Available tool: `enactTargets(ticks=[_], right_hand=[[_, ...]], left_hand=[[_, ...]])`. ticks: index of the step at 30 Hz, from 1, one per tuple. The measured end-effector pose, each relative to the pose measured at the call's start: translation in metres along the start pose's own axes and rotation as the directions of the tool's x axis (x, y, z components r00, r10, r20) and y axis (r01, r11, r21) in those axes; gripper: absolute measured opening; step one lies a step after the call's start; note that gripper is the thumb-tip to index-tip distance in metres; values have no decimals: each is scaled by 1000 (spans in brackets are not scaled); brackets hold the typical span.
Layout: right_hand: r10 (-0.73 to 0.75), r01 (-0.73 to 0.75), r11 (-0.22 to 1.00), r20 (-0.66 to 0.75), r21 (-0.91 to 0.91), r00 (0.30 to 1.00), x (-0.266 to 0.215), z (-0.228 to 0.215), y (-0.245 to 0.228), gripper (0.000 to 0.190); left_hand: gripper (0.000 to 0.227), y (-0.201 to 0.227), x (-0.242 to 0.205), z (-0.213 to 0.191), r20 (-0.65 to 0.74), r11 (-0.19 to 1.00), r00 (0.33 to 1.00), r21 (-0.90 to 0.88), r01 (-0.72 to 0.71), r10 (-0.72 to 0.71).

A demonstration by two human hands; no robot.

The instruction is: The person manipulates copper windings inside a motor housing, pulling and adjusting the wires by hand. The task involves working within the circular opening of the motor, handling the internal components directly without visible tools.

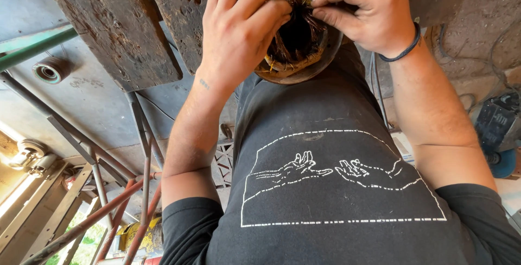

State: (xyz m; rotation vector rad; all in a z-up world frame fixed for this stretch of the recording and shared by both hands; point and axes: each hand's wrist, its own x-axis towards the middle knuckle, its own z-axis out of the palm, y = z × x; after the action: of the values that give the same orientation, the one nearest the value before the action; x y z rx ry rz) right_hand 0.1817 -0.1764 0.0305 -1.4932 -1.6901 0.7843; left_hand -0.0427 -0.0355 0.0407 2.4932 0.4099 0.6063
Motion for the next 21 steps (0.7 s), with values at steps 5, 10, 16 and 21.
enactTargets(ticks=[5, 10, 16, 21], right_hand=[[-10, 13, 999, 82, -34, 997, 12, -2, -8, 9], [-21, 23, 999, 114, -22, 993, 20, -7, -12, 8], [-34, 38, 999, 122, -30, 992, 12, -6, -8, 11], [-75, 97, 987, 166, -129, 983, 25, -1, -10, 10]], left_hand=[[17, -3, 9, -4, -46, 989, 997, 133, -63, 70], [36, -5, -1, -13, 21, 1000, 1000, 22, -12, 12], [28, 3, -10, -7, 53, 995, 998, 85, -44, 39], [22, 3, 5, -3, -28, 994, 999, 105, -40, 43]])
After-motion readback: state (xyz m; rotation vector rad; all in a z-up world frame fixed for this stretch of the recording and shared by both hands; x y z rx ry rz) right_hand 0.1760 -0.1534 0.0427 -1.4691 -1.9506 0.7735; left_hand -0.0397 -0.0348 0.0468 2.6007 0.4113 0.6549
